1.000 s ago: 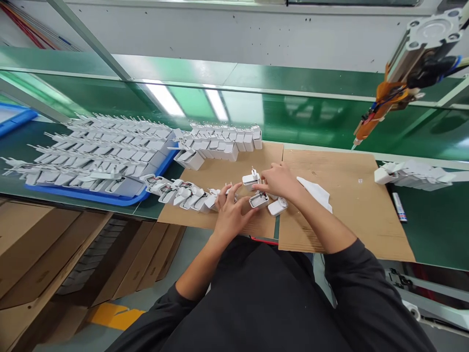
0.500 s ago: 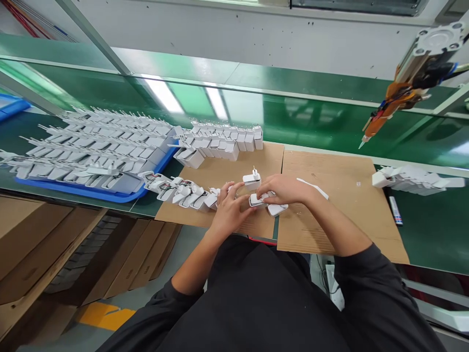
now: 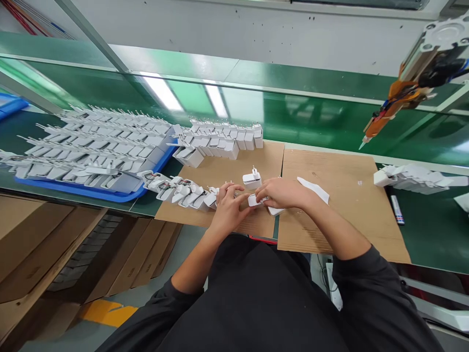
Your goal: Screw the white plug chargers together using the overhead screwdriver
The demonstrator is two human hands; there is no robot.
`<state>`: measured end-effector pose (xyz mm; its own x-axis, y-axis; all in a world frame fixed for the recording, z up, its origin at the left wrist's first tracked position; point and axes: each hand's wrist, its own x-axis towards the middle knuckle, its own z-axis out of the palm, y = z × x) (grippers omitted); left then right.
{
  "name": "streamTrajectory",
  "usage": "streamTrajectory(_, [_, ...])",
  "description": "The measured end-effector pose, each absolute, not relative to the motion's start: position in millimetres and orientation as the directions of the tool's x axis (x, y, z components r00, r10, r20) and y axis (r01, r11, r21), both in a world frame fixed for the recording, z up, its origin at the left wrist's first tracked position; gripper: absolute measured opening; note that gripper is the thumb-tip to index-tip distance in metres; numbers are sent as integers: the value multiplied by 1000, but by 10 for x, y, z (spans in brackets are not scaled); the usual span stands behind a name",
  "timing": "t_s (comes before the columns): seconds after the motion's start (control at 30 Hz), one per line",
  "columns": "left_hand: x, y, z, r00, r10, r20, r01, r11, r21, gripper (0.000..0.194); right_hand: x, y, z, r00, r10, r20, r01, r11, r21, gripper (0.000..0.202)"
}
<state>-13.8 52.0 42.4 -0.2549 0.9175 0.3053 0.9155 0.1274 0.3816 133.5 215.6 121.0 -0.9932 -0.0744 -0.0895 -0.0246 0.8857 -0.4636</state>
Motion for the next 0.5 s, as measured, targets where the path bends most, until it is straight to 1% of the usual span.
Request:
streamTrajectory(0.23, [-168,528,413,-239,916,321,922,110,372,26,1328,2123,1229,-992,-49,-116,13,877,-480,26])
streamTrajectory(0.4, [-180,517,403,-227,914,337,921,89,380,24,1362,2159,1206,-998,-2,-70,29,895,-446,25])
streamTrajectory(0.5, [-176,509,403,-225,915,336,919,85,384,25,1372,2178,1187,-998,-30,-51,-3,892,-452,26])
